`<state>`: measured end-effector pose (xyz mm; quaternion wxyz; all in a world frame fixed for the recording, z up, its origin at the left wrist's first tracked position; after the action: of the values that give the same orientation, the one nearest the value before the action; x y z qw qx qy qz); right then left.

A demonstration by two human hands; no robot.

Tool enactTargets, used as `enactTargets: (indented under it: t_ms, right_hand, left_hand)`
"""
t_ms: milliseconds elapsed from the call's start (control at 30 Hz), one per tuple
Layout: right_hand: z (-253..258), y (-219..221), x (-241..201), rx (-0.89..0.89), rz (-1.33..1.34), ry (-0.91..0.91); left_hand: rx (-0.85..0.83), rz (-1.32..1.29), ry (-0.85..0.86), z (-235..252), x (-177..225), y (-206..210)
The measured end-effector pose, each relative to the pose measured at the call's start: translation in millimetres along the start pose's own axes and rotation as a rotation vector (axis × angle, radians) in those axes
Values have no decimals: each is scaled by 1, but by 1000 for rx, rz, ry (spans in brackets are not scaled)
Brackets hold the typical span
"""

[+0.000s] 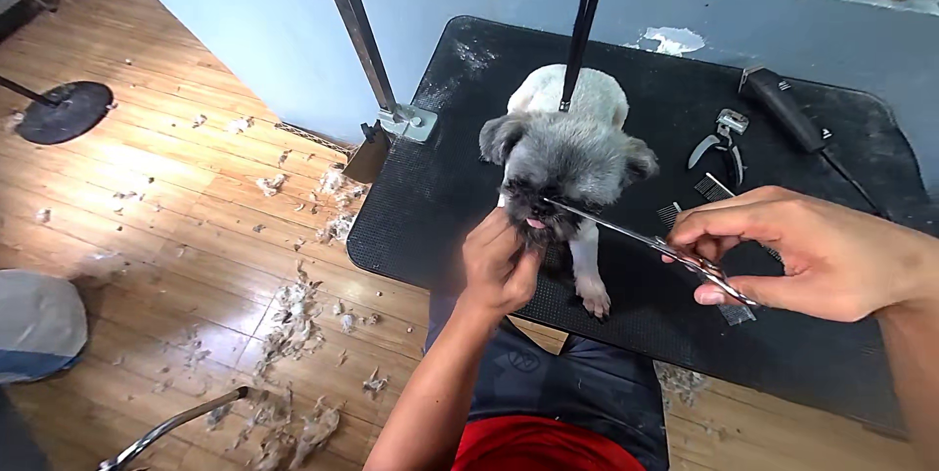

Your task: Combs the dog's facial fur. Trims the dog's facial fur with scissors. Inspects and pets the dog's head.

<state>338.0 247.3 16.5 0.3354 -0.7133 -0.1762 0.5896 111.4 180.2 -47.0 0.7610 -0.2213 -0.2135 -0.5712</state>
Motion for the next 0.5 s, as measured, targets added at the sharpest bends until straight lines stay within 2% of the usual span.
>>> enactTargets:
  t_ms: [333,500]
  right_hand:
    - [-9,-13,-16,-19,-99,80]
    - [-13,-30,-28,12,-264,117]
  left_hand:
    - [-79,-15,85,8,3,22]
    - [15,-27,38,13,-5,15]
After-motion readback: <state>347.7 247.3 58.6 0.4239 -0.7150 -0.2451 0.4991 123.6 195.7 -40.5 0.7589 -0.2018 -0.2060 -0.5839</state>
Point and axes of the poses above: each hand's wrist, its own z-axis towards the middle knuckle, its own y-axis out of the palm, x = y × z, the point moved 8 cm from there along z, towards the middle knuckle, and after that the axes turned 8 degrees about -x, right-handed, at the moved point
